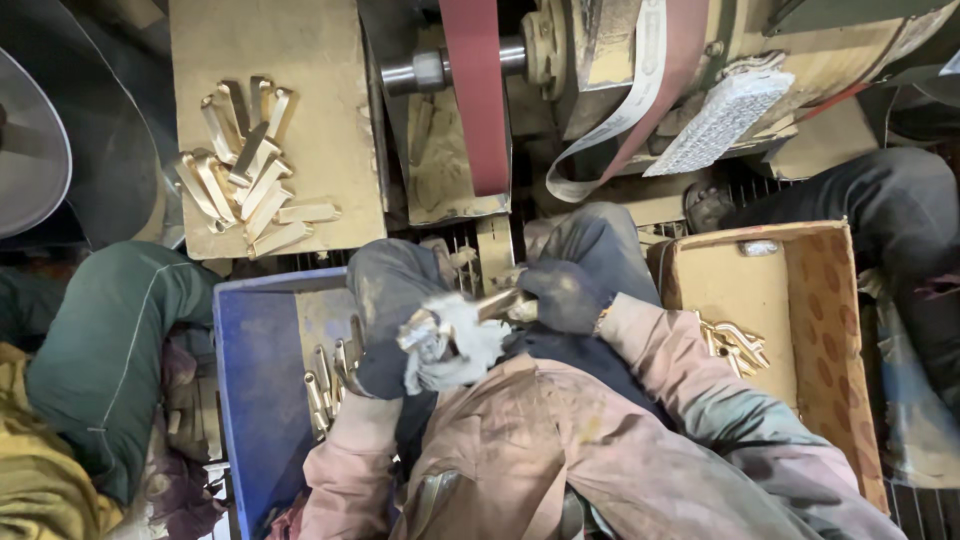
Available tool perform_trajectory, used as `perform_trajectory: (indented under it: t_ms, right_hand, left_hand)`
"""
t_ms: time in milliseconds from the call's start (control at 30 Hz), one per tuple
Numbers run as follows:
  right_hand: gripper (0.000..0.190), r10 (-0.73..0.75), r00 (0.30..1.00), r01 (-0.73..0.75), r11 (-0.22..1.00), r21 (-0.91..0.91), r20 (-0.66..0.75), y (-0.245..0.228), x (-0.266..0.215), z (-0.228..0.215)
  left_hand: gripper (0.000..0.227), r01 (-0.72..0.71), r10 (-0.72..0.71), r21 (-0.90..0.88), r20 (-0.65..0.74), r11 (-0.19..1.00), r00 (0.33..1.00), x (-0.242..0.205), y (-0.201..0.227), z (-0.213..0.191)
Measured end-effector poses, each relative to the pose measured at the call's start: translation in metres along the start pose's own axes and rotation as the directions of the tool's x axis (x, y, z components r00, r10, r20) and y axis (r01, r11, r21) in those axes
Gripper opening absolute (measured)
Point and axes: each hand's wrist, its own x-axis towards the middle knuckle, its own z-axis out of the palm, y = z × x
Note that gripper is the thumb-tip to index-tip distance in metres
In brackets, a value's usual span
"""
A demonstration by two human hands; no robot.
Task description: The person sits on the floor and uses a belt sander to smooth the edges of small brass-colored metal parts. They hold each part with a cloth, press it against the moving belt, rotate it to sand different sides, and place finished pieces into a nearby cardboard box.
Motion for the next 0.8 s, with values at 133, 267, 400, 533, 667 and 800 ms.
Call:
perform_trajectory:
  t_ms: [133, 267, 400, 533, 667, 800]
  right_hand:
    - [0.038, 0.187, 0.982, -0.187, 0.982, -0.011, -0.013, -0.002, -0.011, -0.008]
    - [0.042, 0.301, 0.953, -0.288, 0.934, 0.211, -0.034, -0.009, -0.018, -0.019]
    - [0.041, 0.407, 0.911, -0.409, 0.871, 0.272, 0.066, -0.011, -0.02, -0.023]
    - [0.043, 0.431, 0.892, -0.452, 0.858, 0.246, 0.136, -0.01, -0.016, -0.023]
    - [0.048, 0.301, 0.948, -0.317, 0.896, 0.31, 0.101, -0.009, -0.015, -0.023]
    - [0.049, 0.305, 0.942, -0.336, 0.876, 0.348, 0.14, -0.007, -0.013, -0.023]
  left_hand:
    - [0.05, 0.115, -0.115, 0.014, 0.06, 0.993, 0.992, -0.012, 0.007, -0.045]
    - [0.05, 0.08, -0.02, 0.16, -0.348, 0.984, 0.937, -0.025, 0.011, -0.087]
    - [0.05, 0.144, 0.005, 0.382, -0.363, 0.913, 0.932, -0.02, -0.014, -0.075]
    - [0.05, 0.083, 0.094, 0.647, -0.235, 0.758, 0.968, -0.009, -0.055, -0.03]
    - [0.05, 0.162, 0.133, 0.685, -0.356, 0.71, 0.925, -0.009, -0.069, -0.039]
    - [0.042, 0.386, -0.184, 0.396, -0.46, 0.833, 0.869, -0.004, -0.058, -0.053]
